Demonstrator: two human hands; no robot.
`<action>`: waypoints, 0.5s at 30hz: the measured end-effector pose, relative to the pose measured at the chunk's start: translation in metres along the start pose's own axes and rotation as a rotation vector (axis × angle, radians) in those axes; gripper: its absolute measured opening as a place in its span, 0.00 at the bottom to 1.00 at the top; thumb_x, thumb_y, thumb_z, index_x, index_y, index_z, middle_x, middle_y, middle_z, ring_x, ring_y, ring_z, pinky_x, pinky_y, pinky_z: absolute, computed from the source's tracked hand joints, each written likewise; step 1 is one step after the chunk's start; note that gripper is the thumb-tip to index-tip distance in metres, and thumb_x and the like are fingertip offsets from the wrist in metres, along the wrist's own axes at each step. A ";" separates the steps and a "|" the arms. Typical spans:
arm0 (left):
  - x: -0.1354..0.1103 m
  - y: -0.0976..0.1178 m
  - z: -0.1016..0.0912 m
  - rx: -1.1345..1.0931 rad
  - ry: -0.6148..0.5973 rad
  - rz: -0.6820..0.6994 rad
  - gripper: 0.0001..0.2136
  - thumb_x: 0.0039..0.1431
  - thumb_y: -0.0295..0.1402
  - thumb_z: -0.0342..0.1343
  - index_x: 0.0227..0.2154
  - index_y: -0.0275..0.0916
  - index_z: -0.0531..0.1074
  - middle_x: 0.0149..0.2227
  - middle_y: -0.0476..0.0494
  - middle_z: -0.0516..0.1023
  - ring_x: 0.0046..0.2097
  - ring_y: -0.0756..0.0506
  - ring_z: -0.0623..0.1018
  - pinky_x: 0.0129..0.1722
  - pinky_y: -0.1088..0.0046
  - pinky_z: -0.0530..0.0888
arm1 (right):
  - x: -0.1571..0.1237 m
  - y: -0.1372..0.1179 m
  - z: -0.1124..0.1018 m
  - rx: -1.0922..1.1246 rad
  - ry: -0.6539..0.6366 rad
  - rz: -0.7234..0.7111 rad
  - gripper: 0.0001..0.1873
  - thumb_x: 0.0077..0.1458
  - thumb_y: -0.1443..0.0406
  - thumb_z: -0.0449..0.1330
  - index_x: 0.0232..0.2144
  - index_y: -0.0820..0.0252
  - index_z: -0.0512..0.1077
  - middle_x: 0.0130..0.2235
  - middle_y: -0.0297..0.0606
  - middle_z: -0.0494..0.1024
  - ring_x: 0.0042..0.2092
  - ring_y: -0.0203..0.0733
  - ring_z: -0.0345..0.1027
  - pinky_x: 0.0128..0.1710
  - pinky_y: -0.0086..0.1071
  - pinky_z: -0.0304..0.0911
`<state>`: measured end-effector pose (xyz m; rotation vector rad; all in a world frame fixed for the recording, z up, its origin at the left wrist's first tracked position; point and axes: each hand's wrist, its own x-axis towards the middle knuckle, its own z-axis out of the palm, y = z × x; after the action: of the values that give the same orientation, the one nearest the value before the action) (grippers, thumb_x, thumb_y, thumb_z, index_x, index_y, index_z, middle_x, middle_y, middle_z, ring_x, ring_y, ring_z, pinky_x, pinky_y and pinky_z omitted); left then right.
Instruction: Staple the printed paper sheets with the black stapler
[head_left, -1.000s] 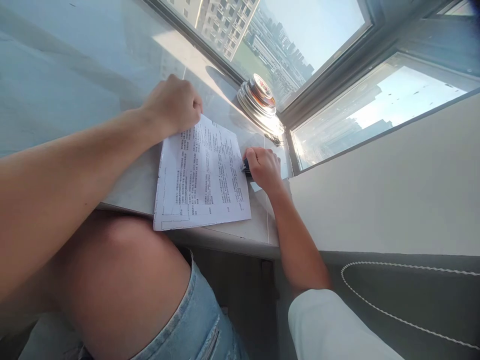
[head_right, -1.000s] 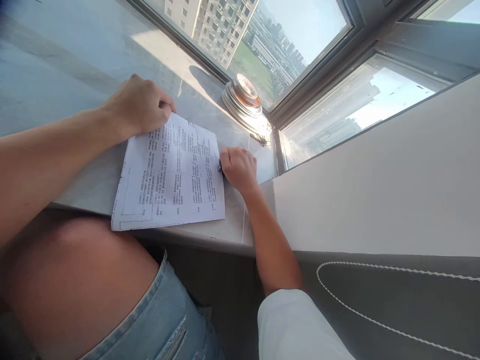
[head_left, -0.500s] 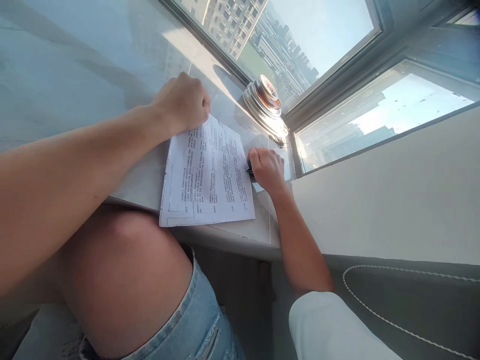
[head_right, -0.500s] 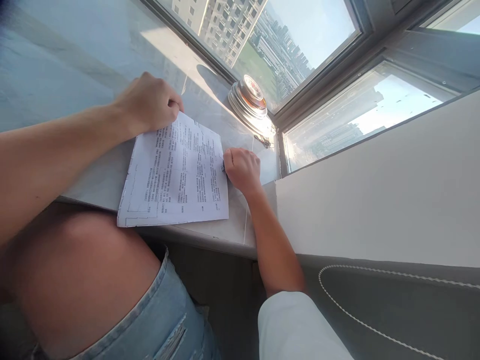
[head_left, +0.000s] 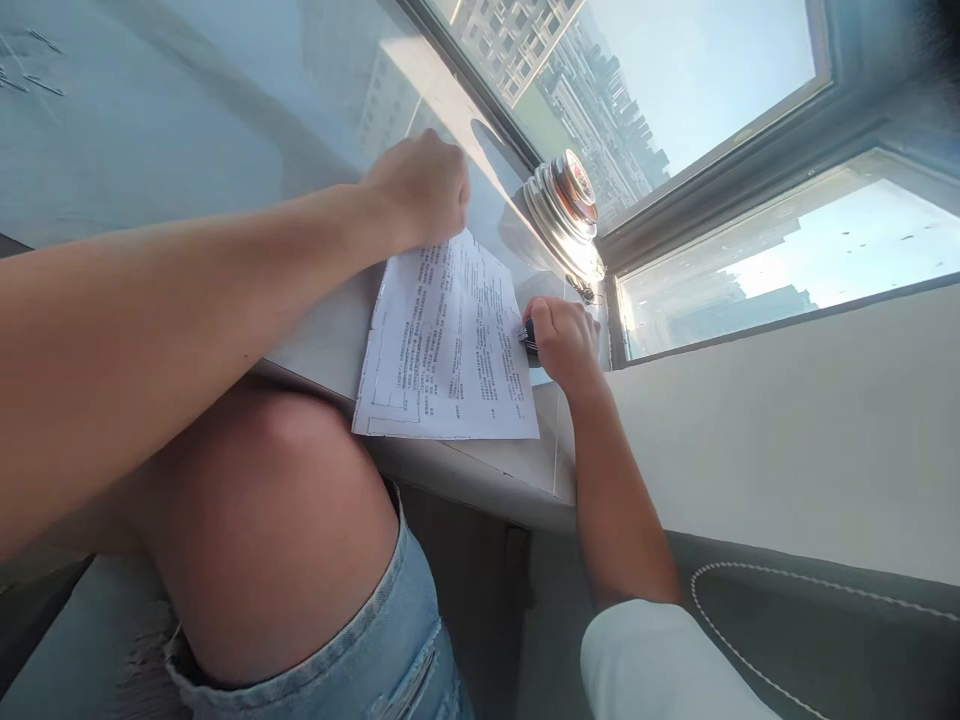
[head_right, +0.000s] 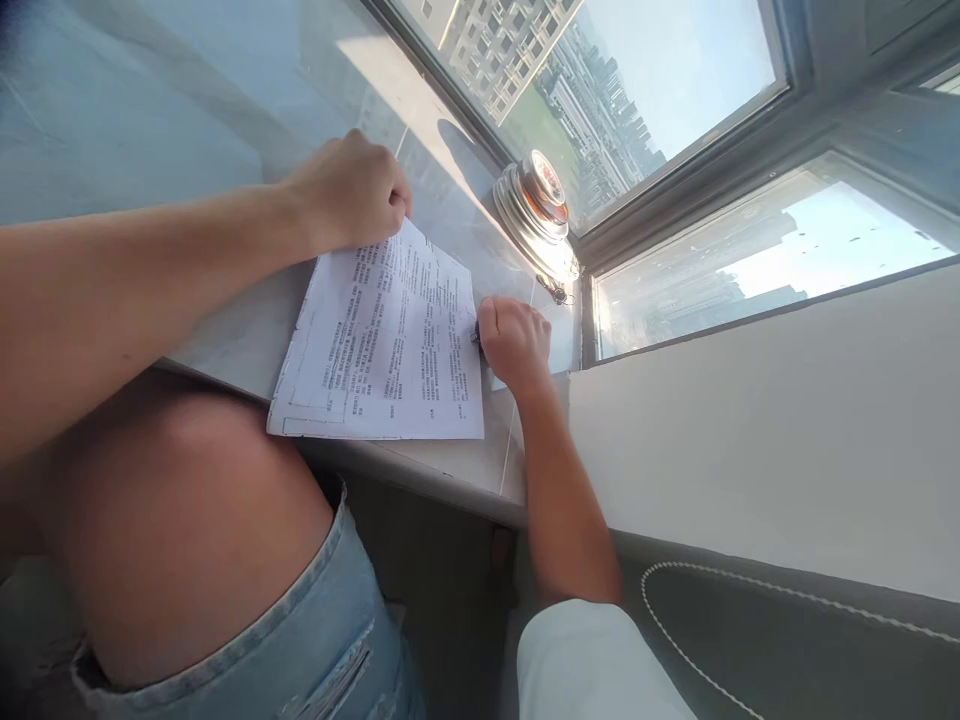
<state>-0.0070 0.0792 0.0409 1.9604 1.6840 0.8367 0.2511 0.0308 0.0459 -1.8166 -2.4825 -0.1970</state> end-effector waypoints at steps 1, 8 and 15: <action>0.001 0.000 0.001 0.052 0.027 0.037 0.11 0.53 0.26 0.55 0.33 0.35 0.83 0.37 0.39 0.80 0.39 0.40 0.75 0.41 0.60 0.72 | 0.000 0.000 0.000 -0.015 -0.003 0.000 0.21 0.70 0.61 0.41 0.30 0.55 0.69 0.27 0.39 0.65 0.33 0.46 0.61 0.36 0.41 0.53; 0.004 -0.003 0.004 0.162 0.081 0.116 0.07 0.50 0.24 0.56 0.27 0.35 0.79 0.26 0.38 0.69 0.28 0.44 0.69 0.26 0.66 0.60 | 0.001 0.003 0.001 -0.025 0.011 -0.003 0.23 0.69 0.61 0.40 0.27 0.57 0.69 0.27 0.39 0.67 0.32 0.45 0.61 0.37 0.40 0.52; 0.002 0.001 0.002 0.099 0.063 0.104 0.05 0.50 0.22 0.57 0.29 0.32 0.78 0.28 0.38 0.66 0.35 0.38 0.76 0.28 0.65 0.61 | 0.001 0.006 -0.001 0.024 0.001 0.045 0.24 0.68 0.60 0.41 0.26 0.56 0.70 0.27 0.38 0.69 0.32 0.44 0.62 0.39 0.40 0.55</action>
<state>-0.0048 0.0813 0.0402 2.1253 1.7007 0.8761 0.2568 0.0340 0.0470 -1.8604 -2.4301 -0.1644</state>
